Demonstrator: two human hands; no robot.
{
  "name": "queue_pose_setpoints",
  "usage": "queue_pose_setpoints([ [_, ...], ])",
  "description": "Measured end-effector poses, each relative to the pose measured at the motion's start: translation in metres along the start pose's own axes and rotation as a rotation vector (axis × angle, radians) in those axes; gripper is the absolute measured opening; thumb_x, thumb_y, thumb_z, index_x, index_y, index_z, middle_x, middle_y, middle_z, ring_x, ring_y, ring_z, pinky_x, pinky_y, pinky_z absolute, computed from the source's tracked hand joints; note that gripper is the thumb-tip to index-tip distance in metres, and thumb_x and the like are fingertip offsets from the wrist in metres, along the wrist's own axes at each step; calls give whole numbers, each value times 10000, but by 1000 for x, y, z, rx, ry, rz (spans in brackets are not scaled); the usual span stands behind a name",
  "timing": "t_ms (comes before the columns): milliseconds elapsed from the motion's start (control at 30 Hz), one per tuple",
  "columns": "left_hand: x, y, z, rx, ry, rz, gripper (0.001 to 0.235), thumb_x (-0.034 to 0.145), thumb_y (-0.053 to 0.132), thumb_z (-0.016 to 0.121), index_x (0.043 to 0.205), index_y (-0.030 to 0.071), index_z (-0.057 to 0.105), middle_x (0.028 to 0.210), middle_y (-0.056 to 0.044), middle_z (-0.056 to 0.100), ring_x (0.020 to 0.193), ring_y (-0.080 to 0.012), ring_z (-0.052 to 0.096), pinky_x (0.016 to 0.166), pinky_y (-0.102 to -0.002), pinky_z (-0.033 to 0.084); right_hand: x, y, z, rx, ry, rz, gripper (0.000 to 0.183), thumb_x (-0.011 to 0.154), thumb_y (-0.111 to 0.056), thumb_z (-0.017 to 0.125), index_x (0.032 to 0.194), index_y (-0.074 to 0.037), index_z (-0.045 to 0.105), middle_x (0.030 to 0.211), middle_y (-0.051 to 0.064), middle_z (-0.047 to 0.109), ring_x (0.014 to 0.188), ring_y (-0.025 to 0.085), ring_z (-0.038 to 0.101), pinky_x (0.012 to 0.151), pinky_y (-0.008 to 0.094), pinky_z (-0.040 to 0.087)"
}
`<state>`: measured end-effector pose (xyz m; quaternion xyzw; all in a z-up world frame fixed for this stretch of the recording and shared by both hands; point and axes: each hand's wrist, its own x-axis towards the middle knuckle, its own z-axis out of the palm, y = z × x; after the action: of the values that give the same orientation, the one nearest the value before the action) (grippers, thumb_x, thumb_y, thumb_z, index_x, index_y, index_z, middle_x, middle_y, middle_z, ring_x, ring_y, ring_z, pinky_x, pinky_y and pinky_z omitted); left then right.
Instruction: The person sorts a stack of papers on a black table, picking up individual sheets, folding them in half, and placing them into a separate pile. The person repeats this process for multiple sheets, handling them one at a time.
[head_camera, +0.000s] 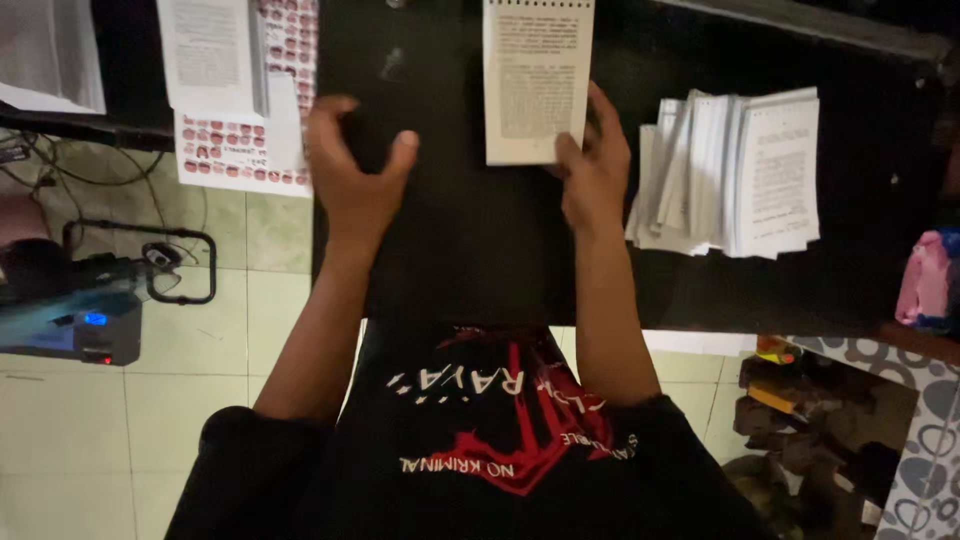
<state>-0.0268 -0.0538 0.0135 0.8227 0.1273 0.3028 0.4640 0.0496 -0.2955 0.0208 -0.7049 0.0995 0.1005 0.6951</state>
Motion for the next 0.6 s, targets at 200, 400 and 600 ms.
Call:
queue_pose_setpoints([
  [200, -33, 78, 75, -838, -508, -297, 354, 933, 41, 619, 1268, 29, 504, 1146, -125, 668, 1025, -213, 659, 884, -348, 559, -57, -1, -62, 95, -123, -361, 629, 920, -209, 681, 1437, -41, 365, 1360, 168, 567, 1228, 250, 583, 1001, 352, 521],
  [400, -50, 160, 98, -832, -535, -228, 187, 910, 2, 639, 1095, 23, 643, 912, -85, 687, 875, -135, 631, 790, -343, 573, -80, 2, -135, 237, -140, -327, 570, 952, -73, 626, 1450, -98, 351, 1241, 187, 619, 1129, 278, 632, 974, 444, 571],
  [600, -86, 185, 136, -896, -538, -266, 208, 917, 25, 632, 1124, 24, 633, 929, -81, 667, 876, -131, 607, 786, -321, 561, -88, 7, -179, 707, -170, 33, 428, 898, -30, 606, 1313, -78, 511, 1216, 168, 643, 1088, 302, 664, 923, 455, 602],
])
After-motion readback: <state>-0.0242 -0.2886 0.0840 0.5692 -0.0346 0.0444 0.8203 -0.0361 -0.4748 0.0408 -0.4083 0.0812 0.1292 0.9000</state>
